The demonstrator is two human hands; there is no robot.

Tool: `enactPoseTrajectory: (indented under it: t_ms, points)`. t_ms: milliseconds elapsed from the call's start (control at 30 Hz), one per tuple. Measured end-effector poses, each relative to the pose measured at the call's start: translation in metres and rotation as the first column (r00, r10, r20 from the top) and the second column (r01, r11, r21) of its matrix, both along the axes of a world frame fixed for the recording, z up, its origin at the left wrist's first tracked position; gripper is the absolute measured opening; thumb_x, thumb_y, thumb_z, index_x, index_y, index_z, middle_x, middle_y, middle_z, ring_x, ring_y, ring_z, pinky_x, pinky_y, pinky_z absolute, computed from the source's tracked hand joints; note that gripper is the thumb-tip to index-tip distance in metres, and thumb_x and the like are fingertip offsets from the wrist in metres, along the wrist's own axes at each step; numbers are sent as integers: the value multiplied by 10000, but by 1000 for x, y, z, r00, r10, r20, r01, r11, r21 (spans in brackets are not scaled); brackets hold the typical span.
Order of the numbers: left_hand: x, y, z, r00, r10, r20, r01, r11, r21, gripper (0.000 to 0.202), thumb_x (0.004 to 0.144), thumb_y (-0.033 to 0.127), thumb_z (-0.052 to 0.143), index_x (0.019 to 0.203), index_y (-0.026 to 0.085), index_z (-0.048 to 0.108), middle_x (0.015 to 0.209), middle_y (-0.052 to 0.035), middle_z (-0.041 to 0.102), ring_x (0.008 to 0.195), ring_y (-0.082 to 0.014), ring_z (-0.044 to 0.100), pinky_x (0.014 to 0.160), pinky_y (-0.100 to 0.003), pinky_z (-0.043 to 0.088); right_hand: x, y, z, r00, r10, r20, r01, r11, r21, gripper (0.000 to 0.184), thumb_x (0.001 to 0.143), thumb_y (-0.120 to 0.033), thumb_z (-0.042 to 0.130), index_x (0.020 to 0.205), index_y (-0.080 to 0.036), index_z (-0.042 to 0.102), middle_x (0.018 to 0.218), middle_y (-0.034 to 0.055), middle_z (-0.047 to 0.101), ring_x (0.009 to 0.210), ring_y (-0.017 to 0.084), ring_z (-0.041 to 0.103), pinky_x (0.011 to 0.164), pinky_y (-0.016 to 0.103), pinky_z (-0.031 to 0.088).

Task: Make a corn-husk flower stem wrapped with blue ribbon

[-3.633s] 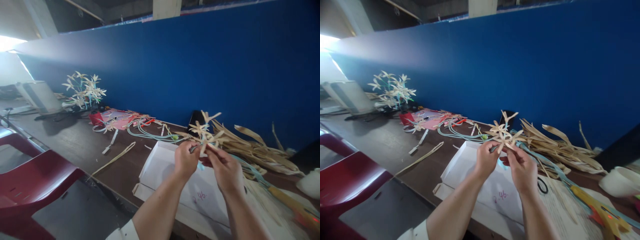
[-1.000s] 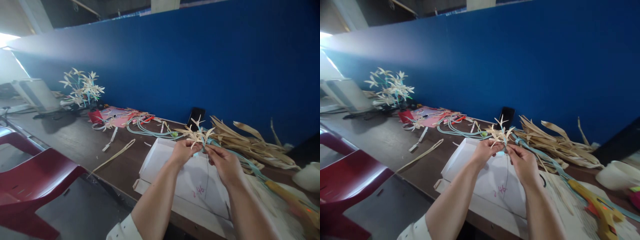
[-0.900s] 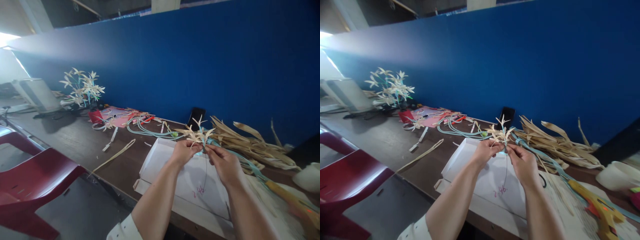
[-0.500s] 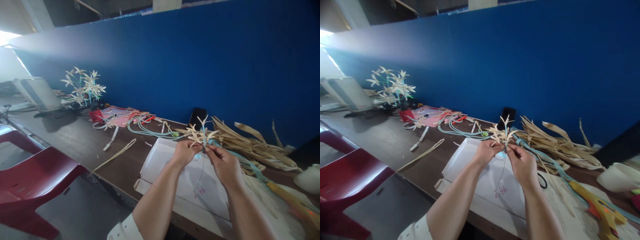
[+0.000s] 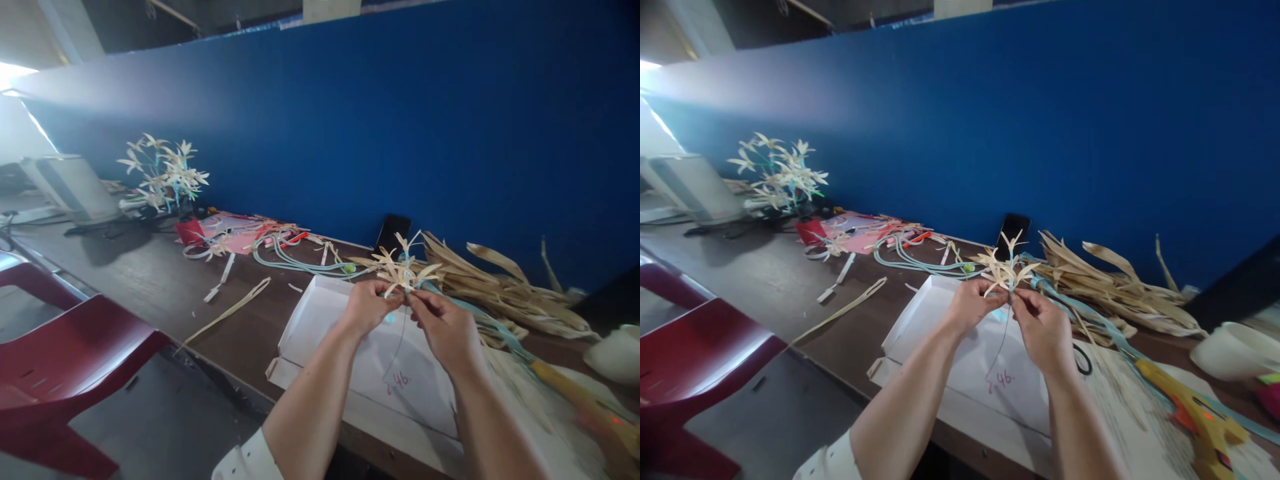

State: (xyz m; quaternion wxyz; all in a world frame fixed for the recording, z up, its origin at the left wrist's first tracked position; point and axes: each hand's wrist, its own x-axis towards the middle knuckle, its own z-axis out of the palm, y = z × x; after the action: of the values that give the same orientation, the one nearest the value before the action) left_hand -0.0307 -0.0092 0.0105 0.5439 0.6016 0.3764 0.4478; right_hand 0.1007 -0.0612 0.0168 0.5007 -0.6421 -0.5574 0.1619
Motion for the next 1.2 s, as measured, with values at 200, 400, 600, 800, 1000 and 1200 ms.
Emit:
enactPoseTrajectory:
  t_ms: [200,400,600,800,1000,1200]
  points:
    - [2,-1,1,999,34,15,-34,999,4,301,623,346,697,822,123,727,745,-30,680,669,-126,561,625,-214,431,-2,-3,6,999,38,-8,-38,999,4,354,740,-444,583,904,-157,710,649,38,661,555,167,591,507,254,451]
    - [5,-2,-1,999,43,8,-43,999,7,301,648,360,678,830,126,733,730,-30,682,612,-112,541,572,-206,409,-2,-2,5,1000,13,6,-12,1000,-25,350,745,-429,570,923,-161,709,697,45,675,580,176,611,528,260,459]
    - [4,-4,-2,998,62,27,-62,998,-4,257,647,305,674,804,108,718,691,-26,661,577,-96,511,546,-197,391,2,-1,0,996,-16,85,20,998,-52,305,762,-421,551,881,-190,711,623,24,655,582,186,617,571,273,461]
    - [4,-7,2,995,103,0,-103,992,74,229,648,315,673,762,120,707,731,-31,667,647,-121,550,574,-199,406,-1,-2,3,996,-17,85,19,1000,-24,320,749,-423,558,883,-181,719,649,37,677,571,193,625,544,271,455]
    - [6,-8,2,992,123,-38,-115,976,183,200,692,295,620,774,128,695,754,-20,662,699,-124,559,649,-204,418,-2,-3,4,994,-74,85,67,994,86,341,747,-455,582,896,-182,722,749,58,707,675,214,645,637,297,478]
    - [7,-12,5,998,55,-11,-52,985,165,199,720,280,591,804,134,696,740,-5,647,688,-114,545,649,-197,409,0,-2,0,990,-98,98,89,991,99,360,757,-466,584,915,-173,720,800,76,706,666,210,650,627,306,491]
